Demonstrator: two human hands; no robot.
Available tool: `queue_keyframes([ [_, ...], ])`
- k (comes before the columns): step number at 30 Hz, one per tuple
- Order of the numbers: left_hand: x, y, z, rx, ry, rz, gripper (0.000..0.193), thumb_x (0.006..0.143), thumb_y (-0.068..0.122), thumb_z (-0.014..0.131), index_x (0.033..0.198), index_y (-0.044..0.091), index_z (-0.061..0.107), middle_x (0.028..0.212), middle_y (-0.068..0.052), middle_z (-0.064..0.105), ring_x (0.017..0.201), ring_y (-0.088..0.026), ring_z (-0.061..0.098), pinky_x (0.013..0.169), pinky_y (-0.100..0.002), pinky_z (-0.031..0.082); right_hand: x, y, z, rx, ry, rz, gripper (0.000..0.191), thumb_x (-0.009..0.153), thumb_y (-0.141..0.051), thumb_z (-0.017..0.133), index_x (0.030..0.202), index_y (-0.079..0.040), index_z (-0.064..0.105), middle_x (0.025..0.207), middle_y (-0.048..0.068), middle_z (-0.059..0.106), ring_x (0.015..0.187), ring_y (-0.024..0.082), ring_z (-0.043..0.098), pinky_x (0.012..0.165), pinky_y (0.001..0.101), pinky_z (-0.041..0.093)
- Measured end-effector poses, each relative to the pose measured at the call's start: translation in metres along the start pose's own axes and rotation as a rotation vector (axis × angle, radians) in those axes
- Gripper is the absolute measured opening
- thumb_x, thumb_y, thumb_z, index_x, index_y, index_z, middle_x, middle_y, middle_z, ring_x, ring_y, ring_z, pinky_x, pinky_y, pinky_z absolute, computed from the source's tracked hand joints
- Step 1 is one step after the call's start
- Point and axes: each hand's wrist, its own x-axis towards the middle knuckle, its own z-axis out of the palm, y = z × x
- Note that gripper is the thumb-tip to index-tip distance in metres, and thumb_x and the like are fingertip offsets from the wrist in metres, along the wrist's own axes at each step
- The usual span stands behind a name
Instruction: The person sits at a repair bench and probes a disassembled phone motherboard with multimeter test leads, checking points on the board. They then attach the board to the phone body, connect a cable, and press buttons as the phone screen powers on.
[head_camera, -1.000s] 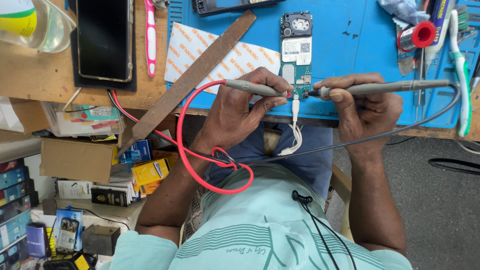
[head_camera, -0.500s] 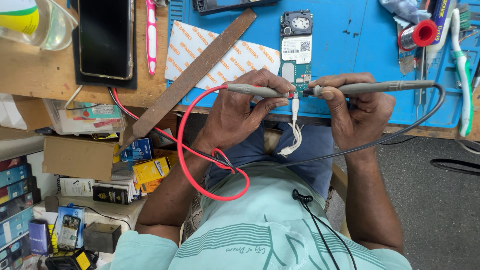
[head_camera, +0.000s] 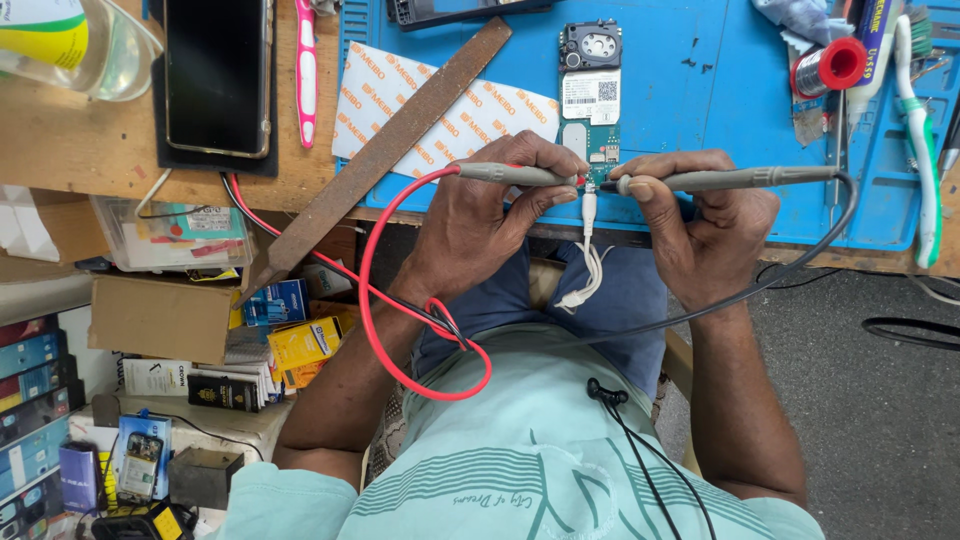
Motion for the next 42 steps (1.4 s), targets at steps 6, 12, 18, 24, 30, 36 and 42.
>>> queue_keyframes([
  [6,0.0,0.003,0.0,0.091,0.001,0.031,0.015,0.101,0.012,0.072,0.114,0.006,0.067,0.109,-0.005,0.072,0.102,-0.017,0.075,0.087,-0.029,0.064,-0.002,0.0,-0.001,-0.011,-0.01,-0.011,0.017,0.113,-0.01,0.072,0.108,0.003,0.063,0.099,0.016,0.075,0.099,0.023,0.078,0.085,0.0316,0.067],
  [12,0.001,0.001,0.001,0.124,-0.004,0.022,0.015,0.1,0.014,0.073,0.113,0.008,0.067,0.108,-0.004,0.072,0.1,-0.018,0.074,0.084,-0.03,0.064,-0.001,0.001,0.0,-0.011,-0.008,-0.006,0.017,0.113,-0.011,0.073,0.108,0.003,0.063,0.098,0.016,0.075,0.099,0.022,0.078,0.084,0.0313,0.068],
  [18,0.0,0.007,-0.002,0.099,0.002,0.014,0.015,0.1,0.012,0.072,0.113,0.007,0.067,0.108,-0.005,0.072,0.101,-0.02,0.073,0.085,-0.032,0.062,0.0,-0.009,0.001,-0.057,-0.002,0.008,0.013,0.112,-0.009,0.073,0.112,0.002,0.065,0.098,0.015,0.076,0.096,0.02,0.078,0.082,0.0293,0.066],
  [24,0.002,0.011,-0.003,0.156,0.0,0.001,0.014,0.098,0.011,0.073,0.111,0.007,0.067,0.102,-0.006,0.072,0.098,-0.022,0.073,0.082,-0.035,0.059,0.001,-0.014,0.002,-0.072,0.02,0.018,0.014,0.112,-0.006,0.073,0.106,0.004,0.065,0.098,0.014,0.076,0.093,0.017,0.076,0.082,0.0279,0.063],
  [30,0.002,0.01,-0.001,0.15,-0.003,0.007,0.014,0.098,0.011,0.073,0.109,0.006,0.066,0.102,-0.007,0.072,0.097,-0.021,0.074,0.081,-0.034,0.06,-0.003,-0.011,0.001,-0.063,0.021,0.022,0.014,0.112,-0.006,0.073,0.106,0.003,0.065,0.098,0.013,0.076,0.094,0.017,0.076,0.082,0.0275,0.063],
  [36,0.002,0.009,-0.001,0.14,-0.006,0.016,0.013,0.099,0.011,0.072,0.11,0.006,0.066,0.103,-0.006,0.072,0.099,-0.02,0.074,0.083,-0.033,0.061,-0.002,-0.008,0.001,-0.06,0.012,0.007,0.014,0.113,-0.007,0.073,0.107,0.002,0.065,0.098,0.014,0.076,0.094,0.017,0.076,0.08,0.0271,0.063],
  [42,0.003,0.009,0.0,0.157,-0.013,0.002,0.012,0.099,0.012,0.071,0.108,0.006,0.067,0.103,-0.005,0.072,0.1,-0.02,0.073,0.084,-0.034,0.06,0.0,-0.008,-0.001,-0.109,0.01,-0.021,0.016,0.113,-0.01,0.073,0.105,0.001,0.066,0.096,0.013,0.076,0.091,0.017,0.077,0.076,0.0273,0.064],
])
